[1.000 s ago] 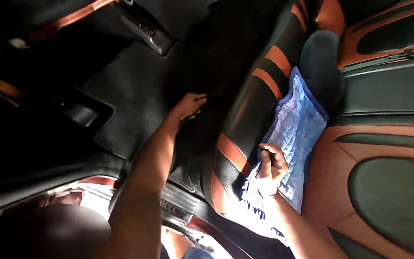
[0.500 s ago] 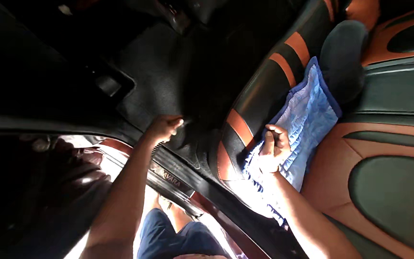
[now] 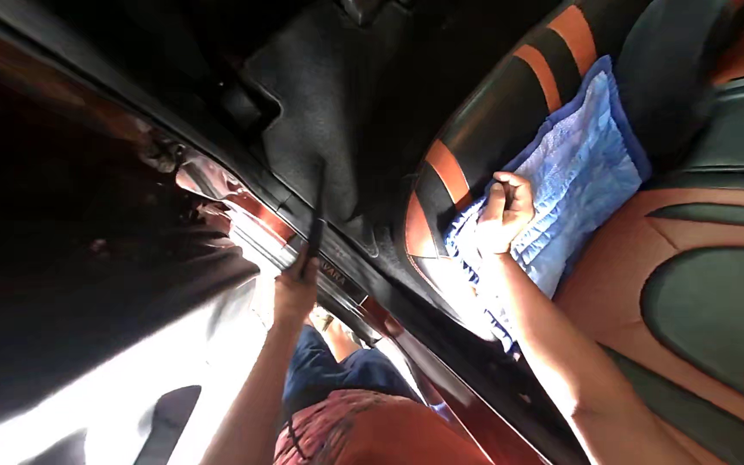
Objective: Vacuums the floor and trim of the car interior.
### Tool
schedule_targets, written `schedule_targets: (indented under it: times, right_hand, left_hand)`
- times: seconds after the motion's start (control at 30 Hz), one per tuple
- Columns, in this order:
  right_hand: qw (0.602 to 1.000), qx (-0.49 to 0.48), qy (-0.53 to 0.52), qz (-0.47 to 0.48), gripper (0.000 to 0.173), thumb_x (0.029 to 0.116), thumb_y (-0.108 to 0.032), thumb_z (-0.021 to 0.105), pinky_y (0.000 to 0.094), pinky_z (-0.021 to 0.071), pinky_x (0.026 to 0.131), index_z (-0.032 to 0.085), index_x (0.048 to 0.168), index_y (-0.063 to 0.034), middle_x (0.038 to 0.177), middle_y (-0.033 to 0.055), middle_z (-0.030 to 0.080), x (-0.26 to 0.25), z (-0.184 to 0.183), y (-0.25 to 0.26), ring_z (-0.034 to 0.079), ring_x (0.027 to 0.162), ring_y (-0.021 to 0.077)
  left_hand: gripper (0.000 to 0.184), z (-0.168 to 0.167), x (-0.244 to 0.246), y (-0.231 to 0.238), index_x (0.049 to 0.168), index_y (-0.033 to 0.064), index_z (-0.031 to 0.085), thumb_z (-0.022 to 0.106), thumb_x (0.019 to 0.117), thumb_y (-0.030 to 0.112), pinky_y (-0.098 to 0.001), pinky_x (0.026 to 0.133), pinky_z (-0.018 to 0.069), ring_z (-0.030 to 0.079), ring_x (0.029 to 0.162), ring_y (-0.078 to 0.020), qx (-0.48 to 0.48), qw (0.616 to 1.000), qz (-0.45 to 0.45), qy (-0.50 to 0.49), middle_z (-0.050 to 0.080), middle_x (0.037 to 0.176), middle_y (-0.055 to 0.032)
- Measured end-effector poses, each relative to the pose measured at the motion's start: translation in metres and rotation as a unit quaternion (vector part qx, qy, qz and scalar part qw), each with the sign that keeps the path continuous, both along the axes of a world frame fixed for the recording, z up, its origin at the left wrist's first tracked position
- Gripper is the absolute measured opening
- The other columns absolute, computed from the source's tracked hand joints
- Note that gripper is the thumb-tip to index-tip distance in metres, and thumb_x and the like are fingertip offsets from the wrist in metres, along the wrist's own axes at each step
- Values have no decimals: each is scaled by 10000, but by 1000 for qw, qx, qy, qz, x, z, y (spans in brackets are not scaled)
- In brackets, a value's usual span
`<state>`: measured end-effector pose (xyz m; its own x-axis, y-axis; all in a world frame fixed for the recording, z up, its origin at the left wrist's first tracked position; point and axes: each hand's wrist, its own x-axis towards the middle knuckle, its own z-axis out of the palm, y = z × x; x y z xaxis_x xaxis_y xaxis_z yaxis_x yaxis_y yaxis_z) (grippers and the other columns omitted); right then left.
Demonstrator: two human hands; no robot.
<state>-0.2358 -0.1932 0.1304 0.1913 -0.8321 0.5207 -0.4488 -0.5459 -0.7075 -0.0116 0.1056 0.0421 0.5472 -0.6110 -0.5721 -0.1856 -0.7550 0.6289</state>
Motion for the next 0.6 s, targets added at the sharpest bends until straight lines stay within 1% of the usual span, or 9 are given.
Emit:
schedule_targets:
  times: [0.03,0.13,0.2,0.3,0.37,0.4,0.47,0.5,0.6]
  right_hand:
    - [1000,-5,1,-2,223,985,-84,545,282,557,749,688,1138,-6,970,76,671,1,2,-1,638,832,116]
    - [1000,-3,4,3,220,996,-109,557,278,557,742,686,1131,7,967,92,662,1,4,-2,631,819,119]
    - [1000,-26,-4,8,216,995,-135,579,264,547,696,690,1104,14,926,85,660,4,4,-6,618,764,108]
    - [999,-47,25,-11,291,983,-259,639,303,529,675,707,1116,-9,883,93,658,6,6,-3,603,735,137]
    - [996,-26,74,-38,473,933,-422,692,384,559,819,694,1242,-63,1081,142,656,13,22,11,634,945,220]
    - [994,6,101,-43,621,887,-514,716,425,550,931,637,1361,-120,1270,149,587,13,34,26,590,1133,259]
    - [982,65,170,-42,976,776,-709,722,562,450,1096,427,1574,-231,1619,145,335,3,51,60,400,1432,340]
    - [972,96,212,-37,1083,746,-789,690,623,379,1132,323,1624,-270,1693,124,213,-7,54,79,300,1503,365]
    - [941,124,315,-27,1110,726,-900,588,602,260,1219,267,1635,-348,1719,85,167,-43,37,113,169,1572,325]
  left_hand:
    - [508,1,-17,6,1540,246,500,480,1074,448,-557,960,545,722,1026,-297,-1,999,-43,18,739,1150,-149]
    - [469,8,-34,33,1495,263,560,504,1066,441,-498,871,577,719,887,-229,-16,998,-49,42,749,1040,-98]
    - [418,12,-14,30,1422,212,629,511,1072,408,-542,823,574,719,832,-278,-14,1000,18,-4,745,977,-135]
    - [465,2,-15,20,1497,217,548,482,1081,416,-606,817,566,717,863,-362,-7,999,16,-29,728,1013,-203]
    - [496,7,-45,27,1520,226,526,486,1071,434,-537,850,580,722,886,-290,-24,998,-64,-2,739,1049,-155]
    - [489,12,-60,36,1508,221,544,505,1065,425,-509,818,591,720,843,-255,-39,996,-76,5,742,1022,-134]
    - [452,23,-67,57,1455,199,602,563,1048,393,-461,717,604,703,735,-206,-71,997,-28,8,743,942,-105]
    - [440,30,-60,64,1435,176,617,576,1043,372,-434,633,592,675,658,-185,-99,995,8,0,733,885,-93]
    - [457,68,-25,60,1442,108,588,533,1065,360,-402,513,567,627,555,-159,-180,980,58,-58,712,845,-85]
